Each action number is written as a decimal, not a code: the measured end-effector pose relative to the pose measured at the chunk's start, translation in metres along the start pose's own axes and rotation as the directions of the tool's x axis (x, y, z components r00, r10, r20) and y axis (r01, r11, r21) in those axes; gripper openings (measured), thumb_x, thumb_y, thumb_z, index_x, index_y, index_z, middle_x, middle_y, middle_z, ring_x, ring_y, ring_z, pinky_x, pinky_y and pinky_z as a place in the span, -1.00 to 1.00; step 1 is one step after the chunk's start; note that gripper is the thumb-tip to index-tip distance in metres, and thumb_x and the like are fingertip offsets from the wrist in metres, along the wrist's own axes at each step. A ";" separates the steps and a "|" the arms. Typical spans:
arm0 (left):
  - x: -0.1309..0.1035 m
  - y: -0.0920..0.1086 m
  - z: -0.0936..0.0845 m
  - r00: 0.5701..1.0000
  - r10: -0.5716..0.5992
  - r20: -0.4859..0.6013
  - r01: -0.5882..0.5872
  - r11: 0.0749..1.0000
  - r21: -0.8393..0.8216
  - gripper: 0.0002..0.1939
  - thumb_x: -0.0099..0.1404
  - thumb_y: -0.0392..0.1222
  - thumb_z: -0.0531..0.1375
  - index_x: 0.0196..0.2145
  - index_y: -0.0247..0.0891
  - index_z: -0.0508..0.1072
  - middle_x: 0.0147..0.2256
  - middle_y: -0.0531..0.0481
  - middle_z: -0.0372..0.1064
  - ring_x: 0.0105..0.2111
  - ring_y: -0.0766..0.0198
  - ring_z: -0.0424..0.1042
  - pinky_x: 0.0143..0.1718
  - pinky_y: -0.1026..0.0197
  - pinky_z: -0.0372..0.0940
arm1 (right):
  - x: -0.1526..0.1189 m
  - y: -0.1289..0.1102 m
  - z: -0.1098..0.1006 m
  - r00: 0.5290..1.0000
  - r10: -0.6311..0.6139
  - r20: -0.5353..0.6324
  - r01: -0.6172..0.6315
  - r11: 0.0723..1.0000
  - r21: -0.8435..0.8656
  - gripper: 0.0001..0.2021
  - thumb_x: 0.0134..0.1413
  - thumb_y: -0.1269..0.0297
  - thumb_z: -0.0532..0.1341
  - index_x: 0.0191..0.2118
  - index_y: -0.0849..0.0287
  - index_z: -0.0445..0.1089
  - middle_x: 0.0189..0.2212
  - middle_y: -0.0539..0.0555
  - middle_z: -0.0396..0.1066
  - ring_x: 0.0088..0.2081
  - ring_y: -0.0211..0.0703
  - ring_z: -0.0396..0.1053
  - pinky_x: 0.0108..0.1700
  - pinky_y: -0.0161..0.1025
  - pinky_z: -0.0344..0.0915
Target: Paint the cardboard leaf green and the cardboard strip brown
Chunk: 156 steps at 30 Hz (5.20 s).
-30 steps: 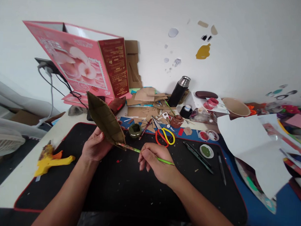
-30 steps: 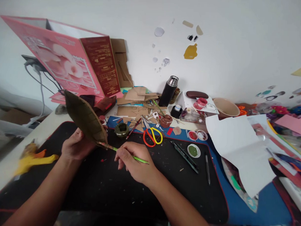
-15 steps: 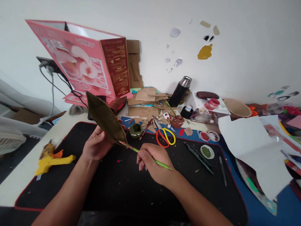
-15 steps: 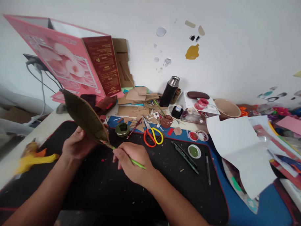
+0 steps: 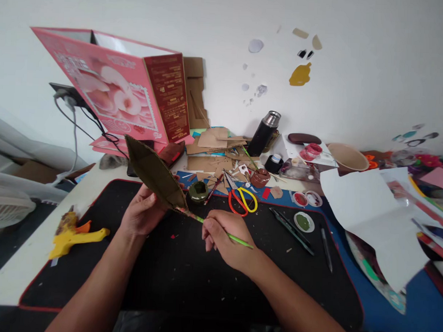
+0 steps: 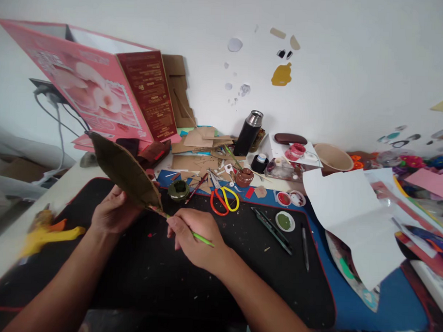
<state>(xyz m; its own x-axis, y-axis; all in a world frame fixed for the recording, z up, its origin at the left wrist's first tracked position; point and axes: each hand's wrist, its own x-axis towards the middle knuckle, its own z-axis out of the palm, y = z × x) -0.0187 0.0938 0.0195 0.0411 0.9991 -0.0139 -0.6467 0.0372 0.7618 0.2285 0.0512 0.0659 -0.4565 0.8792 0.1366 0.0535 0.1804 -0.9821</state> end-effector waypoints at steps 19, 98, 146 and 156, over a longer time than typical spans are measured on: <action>-0.003 0.000 0.003 0.999 -0.006 -0.042 0.008 0.999 0.038 -0.37 -0.06 0.02 0.61 -0.01 -0.13 0.67 0.02 -0.15 0.64 -0.03 -0.19 0.63 0.04 -0.23 0.55 | 0.001 0.000 0.008 0.989 0.143 -0.039 -0.125 0.948 0.291 -0.42 0.40 -0.28 0.15 -0.41 0.17 0.37 -0.69 -0.12 0.23 -0.68 -0.34 0.31 -0.60 -0.41 0.15; 0.002 0.001 0.000 0.998 0.049 -0.031 -0.047 0.997 0.069 -0.40 -0.03 -0.04 0.62 0.00 -0.06 0.67 0.05 -0.09 0.65 0.00 -0.06 0.63 0.07 -0.10 0.53 | -0.009 0.009 -0.001 0.962 0.203 -0.183 -0.146 0.948 0.284 -0.40 0.35 -0.30 0.19 -0.47 0.16 0.33 -0.73 -0.15 0.14 -0.71 -0.31 0.31 -0.64 -0.41 0.12; 0.005 -0.006 0.013 0.970 0.194 -0.144 -0.133 0.927 0.351 -0.35 0.06 -0.03 0.58 0.09 -0.10 0.57 0.02 -0.10 0.60 -0.02 0.03 0.58 -0.02 0.11 0.50 | 0.008 -0.002 0.003 0.992 -0.031 -0.126 -0.008 0.955 -0.297 -0.53 0.57 0.03 0.03 -0.39 0.08 0.43 -0.66 -0.06 0.35 -0.57 -0.21 0.41 -0.33 -0.27 0.33; 0.005 -0.007 0.011 0.966 0.208 -0.151 -0.142 0.922 0.359 -0.34 0.05 -0.04 0.59 0.10 -0.10 0.57 0.05 -0.11 0.59 0.02 0.01 0.56 0.00 0.10 0.49 | 0.007 0.004 0.001 0.991 -0.017 -0.134 -0.023 0.958 -0.287 -0.52 0.57 0.00 0.04 -0.39 0.09 0.42 -0.65 -0.07 0.34 -0.57 -0.23 0.40 -0.34 -0.28 0.32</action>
<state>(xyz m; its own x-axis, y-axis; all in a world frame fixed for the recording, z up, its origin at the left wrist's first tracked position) -0.0058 0.0987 0.0209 -0.2098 0.9766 0.0468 -0.3288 -0.1155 0.9373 0.2245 0.0572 0.0630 -0.3344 0.9272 0.1690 0.3165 0.2793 -0.9065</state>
